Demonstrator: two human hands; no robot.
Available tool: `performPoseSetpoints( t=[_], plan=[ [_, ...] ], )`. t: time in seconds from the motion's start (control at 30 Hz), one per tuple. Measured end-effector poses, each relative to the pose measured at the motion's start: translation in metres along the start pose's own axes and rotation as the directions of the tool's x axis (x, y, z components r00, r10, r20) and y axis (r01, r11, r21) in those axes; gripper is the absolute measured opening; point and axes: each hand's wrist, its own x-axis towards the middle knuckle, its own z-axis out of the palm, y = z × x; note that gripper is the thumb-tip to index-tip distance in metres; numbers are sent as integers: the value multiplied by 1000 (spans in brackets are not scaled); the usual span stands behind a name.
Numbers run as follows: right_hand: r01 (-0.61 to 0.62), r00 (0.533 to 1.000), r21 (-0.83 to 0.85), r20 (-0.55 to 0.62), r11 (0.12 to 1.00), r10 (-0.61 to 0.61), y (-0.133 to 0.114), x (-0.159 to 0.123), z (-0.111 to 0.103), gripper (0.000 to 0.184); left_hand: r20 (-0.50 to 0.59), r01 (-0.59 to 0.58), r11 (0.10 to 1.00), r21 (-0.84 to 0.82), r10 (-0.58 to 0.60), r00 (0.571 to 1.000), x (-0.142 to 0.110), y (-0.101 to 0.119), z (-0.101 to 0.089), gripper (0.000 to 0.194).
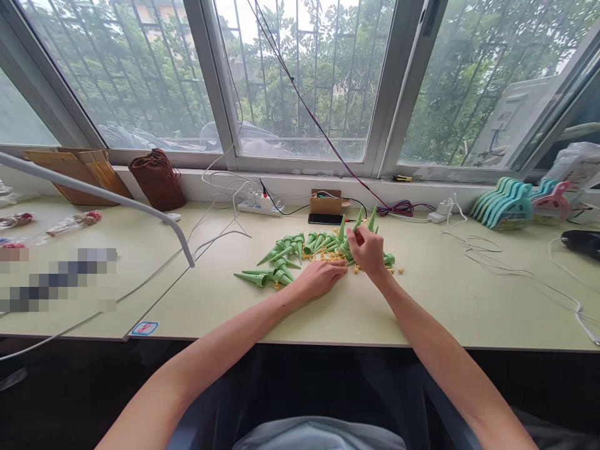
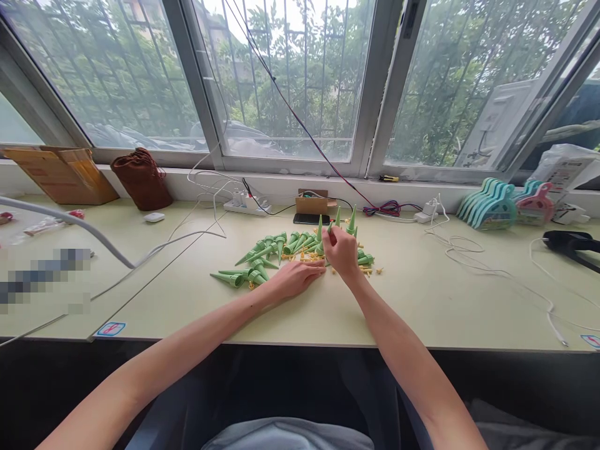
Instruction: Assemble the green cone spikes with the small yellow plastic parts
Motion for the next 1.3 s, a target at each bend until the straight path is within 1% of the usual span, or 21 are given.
performPoseSetpoints(
  t=[0.13,0.27,0.4,0.63,0.8,0.93,1.13,1.3],
  plan=[
    [4,1000,-22,19,1000,-4,1,0,1,39,-13,14,1000,7,-14,1000,2,-1,-1,37],
    [-4,998,-39,64,999,6,2,0,1,37,4,31,999,29,-31,999,2,-4,-5,37],
    [-9,993,-45,115,999,14,2,-1,2,34,3,74,997,38,-74,997,1,-10,-10,35],
    [0,969,-21,248,1000,5,1,-2,3,31,20,126,989,78,-128,992,-1,-12,-14,34],
    [16,950,4,311,1000,-16,2,-4,5,31,32,148,984,99,-152,988,-1,-10,-16,33],
    [17,946,10,323,1000,-19,3,-4,6,31,36,159,984,84,-163,986,-1,-10,-17,32],
    [17,952,-45,307,999,-3,4,-4,6,30,17,199,980,28,-199,980,-1,-10,-17,27],
    [10,944,-75,330,997,16,5,-4,7,29,11,214,976,48,-215,977,0,-10,-16,26]
  ],
)
